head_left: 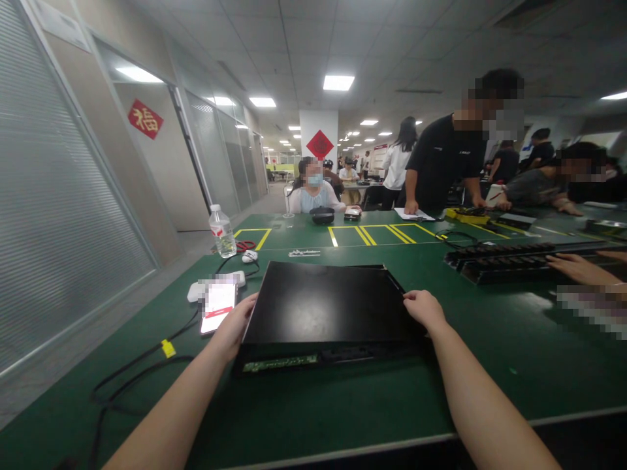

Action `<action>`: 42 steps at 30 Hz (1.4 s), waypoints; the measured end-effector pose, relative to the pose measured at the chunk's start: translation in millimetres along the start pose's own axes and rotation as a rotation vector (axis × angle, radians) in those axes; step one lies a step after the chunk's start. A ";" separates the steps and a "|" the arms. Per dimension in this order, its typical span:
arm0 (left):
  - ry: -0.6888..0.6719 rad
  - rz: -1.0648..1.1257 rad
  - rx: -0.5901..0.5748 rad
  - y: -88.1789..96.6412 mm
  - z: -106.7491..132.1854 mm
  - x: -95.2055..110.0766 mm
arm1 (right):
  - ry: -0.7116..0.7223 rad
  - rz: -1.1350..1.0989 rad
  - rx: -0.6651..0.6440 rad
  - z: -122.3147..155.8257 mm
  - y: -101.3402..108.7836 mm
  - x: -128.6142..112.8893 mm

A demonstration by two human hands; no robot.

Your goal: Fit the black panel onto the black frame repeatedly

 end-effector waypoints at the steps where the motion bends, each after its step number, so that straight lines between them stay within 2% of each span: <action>1: 0.014 0.025 0.024 -0.6 0.7 0.0 | 0.000 -0.002 0.000 0.0 -0.1 0.2; 5: 0.033 0.045 0.030 0.1 -0.4 -2.3 | 0.006 0.012 -0.014 -0.5 -1.0 0.9; 9: -0.048 -0.034 0.031 8.8 -7.5 -6.7 | 0.015 0.022 -0.013 -1.1 -1.9 0.7; 13: -0.079 -0.072 -0.121 14.1 -12.3 -11.3 | 0.012 0.006 -0.021 -1.3 -2.7 0.5; 16: -0.093 -0.085 -0.150 15.9 -12.5 -11.8 | 0.012 0.001 -0.017 -1.7 -2.8 1.0; 21: -0.087 -0.078 -0.141 15.4 -9.1 -9.6 | 0.009 0.010 -0.025 -2.5 -3.7 1.5; 30: -0.142 -0.019 -0.193 9.2 0.6 -6.2 | 0.014 -0.019 0.004 -5.9 -6.2 4.5; 34: -0.137 0.004 -0.226 7.5 1.4 -4.4 | -0.014 -0.096 0.030 -9.4 -8.3 8.0; 42: -0.215 0.076 -0.235 5.7 0.2 -6.3 | -0.097 -0.424 0.103 -13.4 -7.5 8.7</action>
Point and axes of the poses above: each hand's wrist, its own z-axis away from the middle knuckle, its own y-axis out of the back of the hand, x = y × z, the point moved 2 cm from there along -z, towards the middle knuckle, and after that the axes turned 4 degrees about x, right-handed, at the moved point
